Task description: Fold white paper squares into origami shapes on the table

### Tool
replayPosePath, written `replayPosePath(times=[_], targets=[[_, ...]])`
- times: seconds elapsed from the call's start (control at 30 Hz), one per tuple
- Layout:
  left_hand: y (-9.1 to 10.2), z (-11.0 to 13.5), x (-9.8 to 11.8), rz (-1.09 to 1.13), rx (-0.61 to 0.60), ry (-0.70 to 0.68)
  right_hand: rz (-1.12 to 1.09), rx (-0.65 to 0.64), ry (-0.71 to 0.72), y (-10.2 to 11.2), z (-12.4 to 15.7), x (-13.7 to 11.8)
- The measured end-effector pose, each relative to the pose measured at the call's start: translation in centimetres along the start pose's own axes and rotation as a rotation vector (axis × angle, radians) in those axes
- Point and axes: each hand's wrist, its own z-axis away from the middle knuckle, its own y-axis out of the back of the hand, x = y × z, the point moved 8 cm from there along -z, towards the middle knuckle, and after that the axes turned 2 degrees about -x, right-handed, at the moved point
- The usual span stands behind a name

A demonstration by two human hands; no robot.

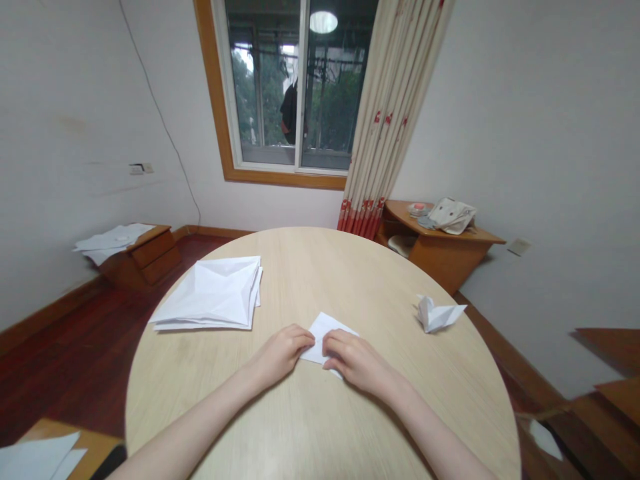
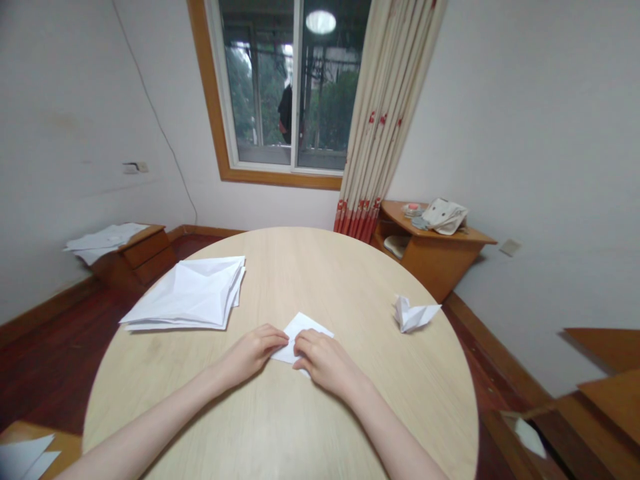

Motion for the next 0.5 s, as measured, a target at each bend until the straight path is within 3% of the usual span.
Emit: replayPosePath(times=[0.5], targets=[[0.60, 0.24, 0.58, 0.081, -0.036, 0.070, -0.029, 0.049, 0.026, -0.10, -0.21, 0.93]])
